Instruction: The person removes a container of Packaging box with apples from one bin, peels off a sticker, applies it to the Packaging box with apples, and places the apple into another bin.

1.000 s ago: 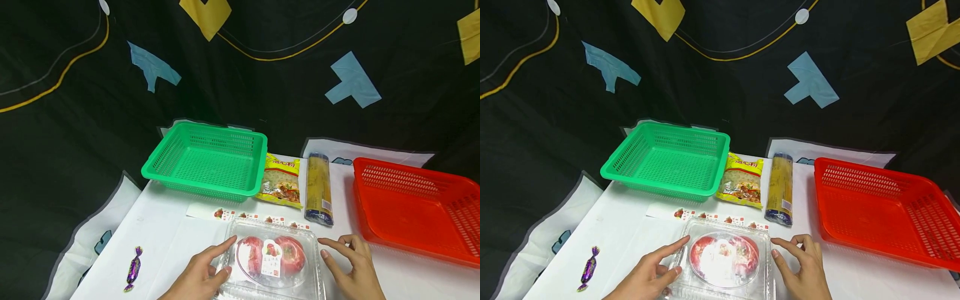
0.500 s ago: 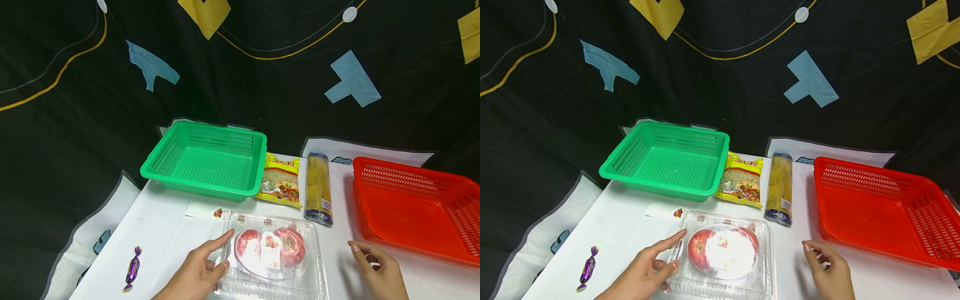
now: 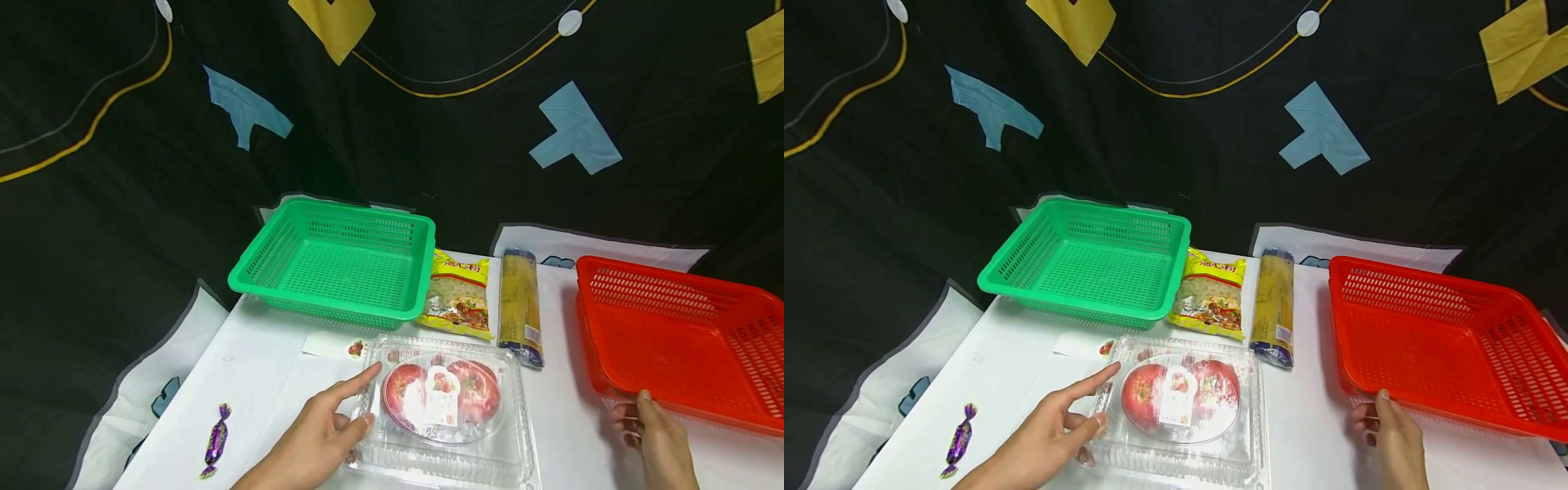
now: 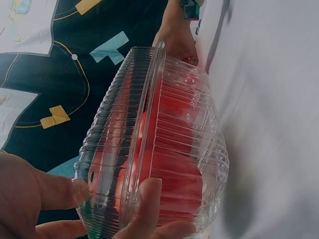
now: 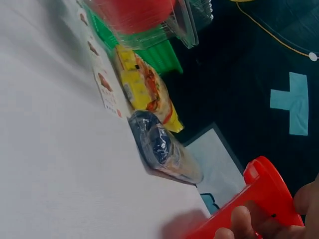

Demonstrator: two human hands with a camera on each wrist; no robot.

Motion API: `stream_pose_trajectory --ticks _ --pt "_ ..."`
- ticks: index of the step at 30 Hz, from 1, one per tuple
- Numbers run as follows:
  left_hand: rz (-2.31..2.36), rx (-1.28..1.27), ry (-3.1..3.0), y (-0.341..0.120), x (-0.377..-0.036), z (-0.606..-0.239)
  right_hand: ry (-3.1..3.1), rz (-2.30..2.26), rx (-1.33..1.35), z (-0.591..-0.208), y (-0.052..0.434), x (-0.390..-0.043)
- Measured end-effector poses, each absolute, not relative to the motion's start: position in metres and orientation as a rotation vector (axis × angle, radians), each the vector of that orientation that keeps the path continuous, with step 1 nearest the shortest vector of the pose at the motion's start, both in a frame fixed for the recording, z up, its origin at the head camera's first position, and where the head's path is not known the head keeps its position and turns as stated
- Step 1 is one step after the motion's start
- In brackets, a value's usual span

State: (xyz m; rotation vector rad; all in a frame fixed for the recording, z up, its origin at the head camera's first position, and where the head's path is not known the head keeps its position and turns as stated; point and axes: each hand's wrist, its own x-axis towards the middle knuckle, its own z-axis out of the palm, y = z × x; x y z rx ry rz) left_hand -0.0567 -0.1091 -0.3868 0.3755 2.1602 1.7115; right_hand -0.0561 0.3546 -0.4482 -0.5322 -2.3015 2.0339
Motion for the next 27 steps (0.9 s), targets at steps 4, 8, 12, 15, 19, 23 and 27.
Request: stream_pose_trajectory --ticks 4,8,12,15,19,23,27 --pt "1.702 0.395 2.174 -0.108 -0.060 -0.383 -2.194 2.124 -0.559 -0.447 0.360 -0.058" --pt "1.687 0.447 2.202 -0.105 -0.064 -0.378 -1.879 2.342 -0.555 -0.449 0.365 -0.059" --pt "1.684 0.471 2.208 -0.101 -0.068 -0.374 -1.727 2.423 -0.491 -0.454 0.366 -0.059" --pt "1.682 0.482 2.214 -0.098 -0.071 -0.371 -1.737 2.397 -0.436 -0.456 0.364 -0.060" --pt "1.683 0.496 2.210 -0.092 -0.076 -0.367 -1.785 2.330 -0.407 -0.457 0.361 -0.060" --pt "1.688 0.490 2.197 -0.085 -0.080 -0.363 -1.830 2.284 -0.438 -0.456 0.360 -0.059" --pt "1.709 0.497 2.168 -0.076 -0.085 -0.360 -1.805 2.309 -0.437 -0.456 0.360 -0.058"
